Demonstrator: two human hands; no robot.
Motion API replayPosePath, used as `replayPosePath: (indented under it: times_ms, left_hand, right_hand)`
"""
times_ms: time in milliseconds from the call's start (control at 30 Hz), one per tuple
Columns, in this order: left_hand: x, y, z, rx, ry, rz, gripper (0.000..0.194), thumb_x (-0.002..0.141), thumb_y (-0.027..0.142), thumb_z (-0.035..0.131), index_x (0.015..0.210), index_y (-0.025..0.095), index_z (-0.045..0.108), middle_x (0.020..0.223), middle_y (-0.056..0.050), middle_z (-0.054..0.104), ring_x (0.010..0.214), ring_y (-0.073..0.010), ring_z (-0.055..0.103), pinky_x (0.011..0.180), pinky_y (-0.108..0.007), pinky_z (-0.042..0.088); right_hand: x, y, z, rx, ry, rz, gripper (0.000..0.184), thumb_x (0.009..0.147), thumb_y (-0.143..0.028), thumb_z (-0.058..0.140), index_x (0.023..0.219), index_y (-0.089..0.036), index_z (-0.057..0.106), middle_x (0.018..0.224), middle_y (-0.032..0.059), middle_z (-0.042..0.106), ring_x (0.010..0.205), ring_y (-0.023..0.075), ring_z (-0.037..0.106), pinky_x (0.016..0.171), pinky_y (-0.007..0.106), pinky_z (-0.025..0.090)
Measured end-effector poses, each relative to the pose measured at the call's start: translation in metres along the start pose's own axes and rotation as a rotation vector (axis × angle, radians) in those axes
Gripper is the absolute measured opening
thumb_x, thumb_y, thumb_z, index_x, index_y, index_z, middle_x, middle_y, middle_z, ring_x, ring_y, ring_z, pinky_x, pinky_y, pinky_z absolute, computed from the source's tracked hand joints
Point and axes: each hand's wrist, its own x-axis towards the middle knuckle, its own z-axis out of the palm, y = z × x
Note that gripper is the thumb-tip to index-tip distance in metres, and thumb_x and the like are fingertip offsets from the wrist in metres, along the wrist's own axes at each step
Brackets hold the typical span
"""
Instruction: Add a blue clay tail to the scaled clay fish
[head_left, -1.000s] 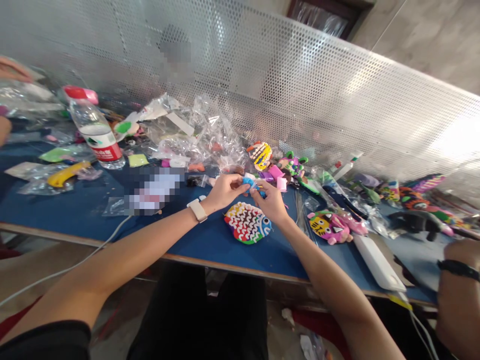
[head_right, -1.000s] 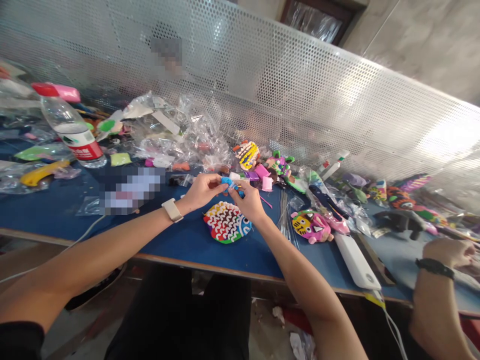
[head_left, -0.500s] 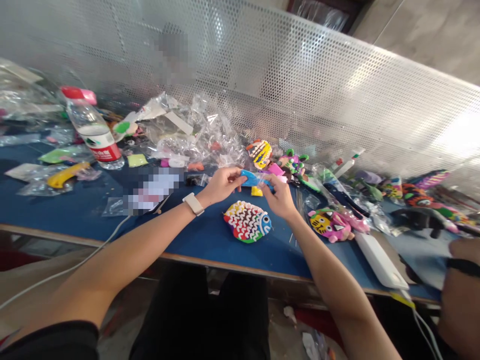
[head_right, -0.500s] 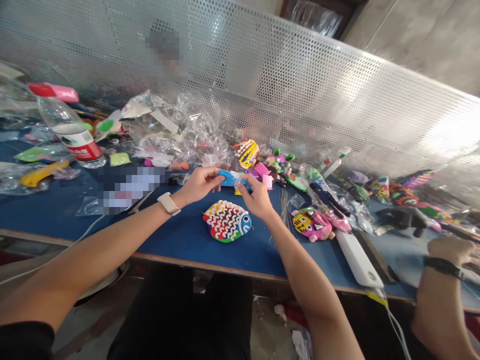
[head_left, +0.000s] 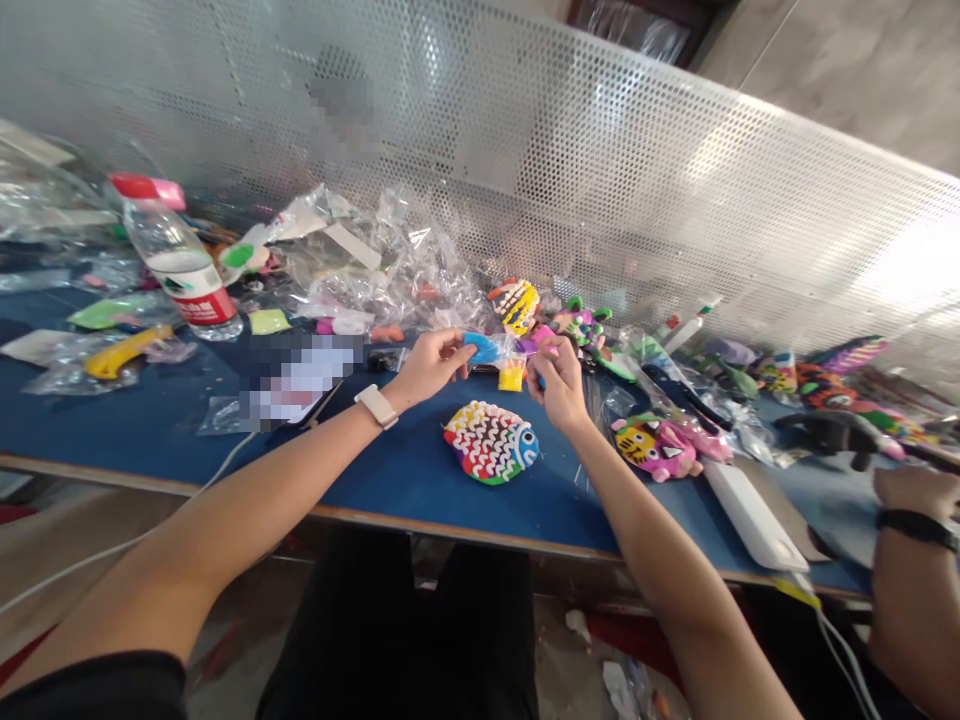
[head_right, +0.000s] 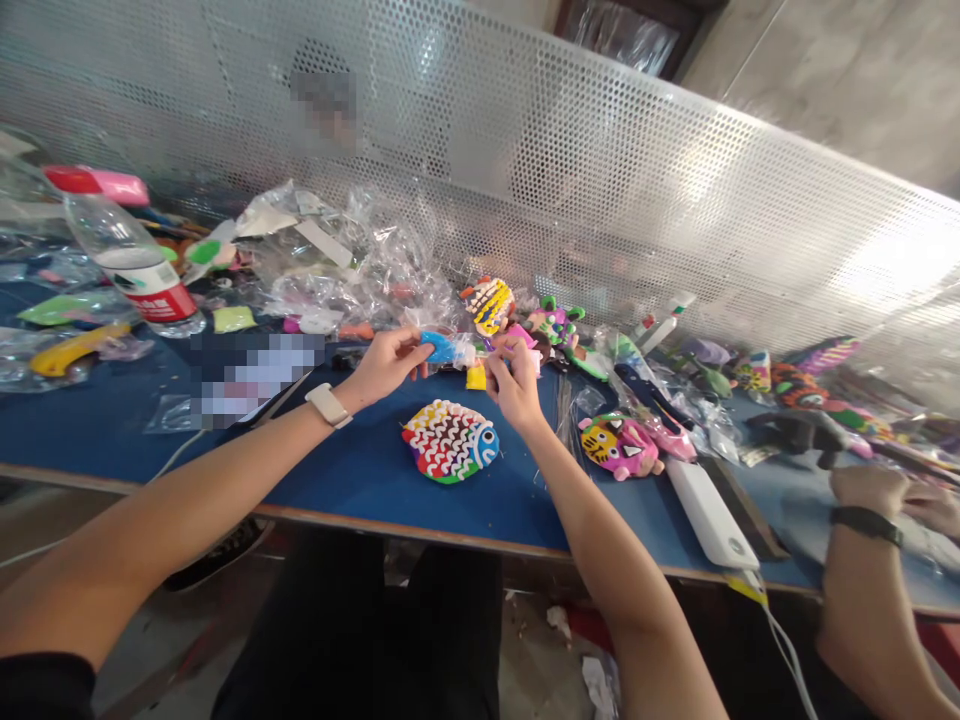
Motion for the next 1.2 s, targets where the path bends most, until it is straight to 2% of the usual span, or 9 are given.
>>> replayPosePath:
  times_ms: [167, 367, 567, 667, 800, 900, 1000, 1100, 1200]
  left_hand:
    - [0.0005, 0.0009, -0.0001, 0.026, -0.003, 0.002, 0.043, 0.101, 0.061, 0.069, 0.089, 0.019, 0.066, 0.065, -0.002, 0.07, 0.055, -0.0133, 0.064, 0.052, -0.025, 0.051]
    - [0.0002, 0.0023, 0.0009, 0.037, -0.038, 0.038, 0.04, 0.101, 0.058, 0.068, 0.091, 0.019, 0.067, 0.065, 0.0, 0.068, 0.055, -0.0122, 0.064, 0.055, -0.025, 0.052]
    - [-0.0032, 0.0024, 0.0041, 0.099, -0.023, 0.031, 0.039, 0.102, 0.057, 0.067, 0.096, 0.019, 0.069, 0.067, -0.001, 0.07, 0.057, -0.0117, 0.064, 0.055, -0.023, 0.05]
    - [-0.0038, 0.0024, 0.0057, 0.1, -0.005, 0.018, 0.037, 0.102, 0.055, 0.066, 0.094, 0.019, 0.067, 0.067, -0.001, 0.071, 0.056, -0.0121, 0.065, 0.055, -0.023, 0.051]
    - [-0.0033, 0.0019, 0.0065, 0.056, -0.008, 0.016, 0.036, 0.103, 0.053, 0.066, 0.089, 0.019, 0.065, 0.067, -0.001, 0.071, 0.055, -0.0123, 0.065, 0.054, -0.023, 0.052]
    - [-0.0028, 0.0006, 0.0069, 0.016, -0.004, -0.003, 0.041, 0.102, 0.057, 0.067, 0.084, 0.02, 0.061, 0.064, -0.001, 0.071, 0.053, -0.0126, 0.065, 0.052, -0.024, 0.052]
    - [-0.0028, -0.001, 0.0076, -0.007, 0.006, -0.02, 0.045, 0.1, 0.061, 0.069, 0.083, 0.02, 0.061, 0.064, -0.002, 0.071, 0.053, -0.0126, 0.065, 0.052, -0.024, 0.052]
    - [-0.0029, -0.0023, 0.0082, -0.019, -0.002, -0.046, 0.046, 0.099, 0.063, 0.069, 0.088, 0.019, 0.065, 0.065, -0.002, 0.071, 0.053, -0.012, 0.064, 0.051, -0.023, 0.052]
    - [-0.0025, -0.003, 0.0081, -0.06, -0.007, -0.051, 0.047, 0.098, 0.064, 0.071, 0.087, 0.019, 0.065, 0.064, -0.002, 0.071, 0.052, -0.0118, 0.064, 0.05, -0.022, 0.051]
  right_hand:
    - [-0.0027, -0.0001, 0.0026, -0.085, -0.106, -0.034, 0.036, 0.098, -0.062, 0.063, 0.109, -0.027, 0.06, 0.07, -0.0067, 0.048, 0.046, 0.0093, 0.038, 0.041, 0.028, 0.029]
    - [-0.0051, 0.0003, 0.0016, -0.347, -0.035, -0.215, 0.027, 0.096, -0.043, 0.069, 0.11, -0.02, 0.076, 0.067, -0.0048, 0.052, 0.058, 0.013, 0.048, 0.057, 0.03, 0.04]
    - [-0.0072, -0.0068, 0.0004, -0.521, -0.051, -0.298, 0.023, 0.093, -0.039, 0.067, 0.097, -0.019, 0.08, 0.07, -0.0002, 0.064, 0.059, 0.0148, 0.049, 0.065, 0.033, 0.048]
    - [-0.0079, -0.0072, -0.0025, -0.525, -0.1, -0.341, 0.021, 0.093, -0.035, 0.067, 0.098, -0.02, 0.08, 0.072, 0.0003, 0.066, 0.057, 0.0143, 0.049, 0.066, 0.034, 0.049]
    - [-0.0082, -0.0032, -0.0028, -0.467, -0.208, -0.289, 0.027, 0.091, -0.036, 0.068, 0.109, -0.02, 0.08, 0.068, -0.0027, 0.06, 0.058, 0.0143, 0.05, 0.065, 0.032, 0.048]
    - [-0.009, -0.0021, 0.0007, -0.48, -0.146, -0.267, 0.03, 0.092, -0.04, 0.071, 0.114, -0.021, 0.078, 0.065, -0.0053, 0.054, 0.057, 0.0139, 0.048, 0.066, 0.032, 0.049]
    - [-0.0098, -0.0039, 0.0027, -0.524, -0.052, -0.296, 0.024, 0.092, -0.041, 0.076, 0.106, -0.022, 0.076, 0.064, -0.0072, 0.051, 0.055, 0.0128, 0.046, 0.071, 0.032, 0.05]
    - [-0.0095, -0.0054, 0.0014, -0.526, -0.1, -0.309, 0.019, 0.092, -0.04, 0.076, 0.097, -0.022, 0.075, 0.065, -0.0065, 0.053, 0.055, 0.0123, 0.046, 0.071, 0.032, 0.05]
    - [-0.0085, -0.0046, -0.0001, -0.507, -0.142, -0.288, 0.021, 0.095, -0.042, 0.073, 0.101, -0.022, 0.077, 0.068, -0.0038, 0.058, 0.057, 0.0135, 0.049, 0.069, 0.032, 0.05]
